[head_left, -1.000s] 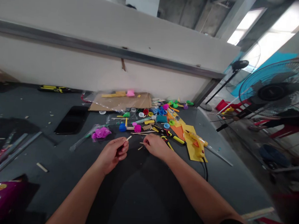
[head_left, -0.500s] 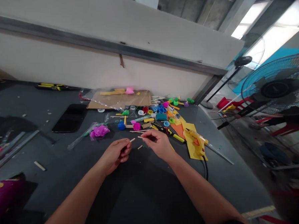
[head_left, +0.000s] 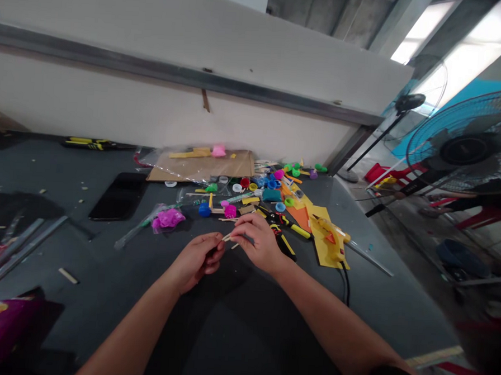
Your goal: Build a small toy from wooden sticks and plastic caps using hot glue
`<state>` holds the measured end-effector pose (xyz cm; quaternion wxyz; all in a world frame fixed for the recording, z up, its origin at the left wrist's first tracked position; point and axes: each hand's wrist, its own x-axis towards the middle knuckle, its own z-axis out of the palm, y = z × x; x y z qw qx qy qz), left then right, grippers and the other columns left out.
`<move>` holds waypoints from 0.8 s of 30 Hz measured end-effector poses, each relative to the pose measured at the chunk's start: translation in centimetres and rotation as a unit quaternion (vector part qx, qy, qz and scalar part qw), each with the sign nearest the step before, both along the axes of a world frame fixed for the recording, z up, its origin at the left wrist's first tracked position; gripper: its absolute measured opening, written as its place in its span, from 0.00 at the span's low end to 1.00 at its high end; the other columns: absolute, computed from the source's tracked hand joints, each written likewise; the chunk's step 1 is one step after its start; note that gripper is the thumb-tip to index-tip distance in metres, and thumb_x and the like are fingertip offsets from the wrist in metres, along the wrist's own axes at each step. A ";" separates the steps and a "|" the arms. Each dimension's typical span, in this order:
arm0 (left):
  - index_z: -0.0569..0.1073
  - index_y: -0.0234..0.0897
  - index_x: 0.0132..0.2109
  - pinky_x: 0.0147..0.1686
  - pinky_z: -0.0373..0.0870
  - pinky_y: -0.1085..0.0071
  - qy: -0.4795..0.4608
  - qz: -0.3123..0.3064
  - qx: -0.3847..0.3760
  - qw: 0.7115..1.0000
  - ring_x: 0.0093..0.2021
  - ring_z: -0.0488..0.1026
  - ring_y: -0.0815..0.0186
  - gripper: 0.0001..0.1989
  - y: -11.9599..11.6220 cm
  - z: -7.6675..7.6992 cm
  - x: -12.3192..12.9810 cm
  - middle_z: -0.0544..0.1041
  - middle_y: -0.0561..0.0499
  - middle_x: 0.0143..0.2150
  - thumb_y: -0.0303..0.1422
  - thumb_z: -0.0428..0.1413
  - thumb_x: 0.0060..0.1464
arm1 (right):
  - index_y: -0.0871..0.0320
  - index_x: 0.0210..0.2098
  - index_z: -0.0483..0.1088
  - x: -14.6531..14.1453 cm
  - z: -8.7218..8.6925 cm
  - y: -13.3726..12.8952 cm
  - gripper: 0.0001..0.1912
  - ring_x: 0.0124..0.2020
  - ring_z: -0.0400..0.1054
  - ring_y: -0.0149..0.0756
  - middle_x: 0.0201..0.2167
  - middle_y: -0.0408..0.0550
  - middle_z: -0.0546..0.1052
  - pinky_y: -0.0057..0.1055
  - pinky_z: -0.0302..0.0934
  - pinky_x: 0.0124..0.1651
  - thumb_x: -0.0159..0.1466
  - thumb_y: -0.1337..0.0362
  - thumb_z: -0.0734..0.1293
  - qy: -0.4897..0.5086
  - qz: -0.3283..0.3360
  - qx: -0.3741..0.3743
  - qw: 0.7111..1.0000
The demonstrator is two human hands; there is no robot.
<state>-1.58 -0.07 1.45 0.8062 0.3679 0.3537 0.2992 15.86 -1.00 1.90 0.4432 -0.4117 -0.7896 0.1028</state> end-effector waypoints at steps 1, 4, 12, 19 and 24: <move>0.61 0.35 0.25 0.13 0.43 0.81 -0.002 -0.001 -0.001 1.000 0.17 0.45 0.77 0.11 0.0 0.0 0.0 0.54 0.59 0.18 0.34 0.50 0.54 | 0.54 0.33 0.70 0.0 0.0 0.0 0.04 0.42 0.64 0.35 0.37 0.47 0.70 0.36 0.61 0.46 0.62 0.63 0.64 -0.005 -0.001 0.009 1.000; 0.61 0.35 0.25 0.13 0.43 0.81 -0.004 -0.003 -0.004 1.000 0.17 0.46 0.77 0.12 -0.1 0.0 0.1 0.54 0.59 0.18 0.35 0.50 0.54 | 0.54 0.33 0.71 0.0 -0.2 0.0 0.04 0.41 0.64 0.35 0.37 0.47 0.70 0.36 0.61 0.46 0.61 0.64 0.64 -0.014 -0.008 0.032 0.999; 0.61 0.35 0.26 0.14 0.44 0.80 -0.013 -0.007 -0.011 1.000 0.16 0.46 0.78 0.12 -0.2 0.3 0.2 0.54 0.59 0.18 0.36 0.51 0.54 | 0.54 0.32 0.72 -0.2 -0.1 -0.2 0.04 0.41 0.64 0.35 0.38 0.47 0.71 0.36 0.61 0.45 0.62 0.65 0.64 -0.041 -0.022 0.047 0.998; 0.61 0.35 0.26 0.14 0.44 0.81 -0.015 -0.007 -0.013 1.000 0.16 0.46 0.78 0.12 -0.2 0.3 0.3 0.55 0.59 0.18 0.35 0.50 0.54 | 0.55 0.31 0.71 -0.3 -0.1 -0.2 0.06 0.41 0.64 0.37 0.38 0.48 0.72 0.37 0.62 0.44 0.62 0.66 0.63 -0.067 -0.031 0.066 0.995; 0.61 0.35 0.25 0.14 0.44 0.81 -0.008 0.006 -0.012 1.000 0.17 0.45 0.78 0.13 -0.2 0.2 0.4 0.54 0.59 0.18 0.35 0.51 0.54 | 0.55 0.31 0.71 -0.3 -0.3 -0.2 0.04 0.41 0.64 0.36 0.38 0.48 0.72 0.35 0.62 0.44 0.61 0.68 0.64 -0.088 -0.033 0.098 0.991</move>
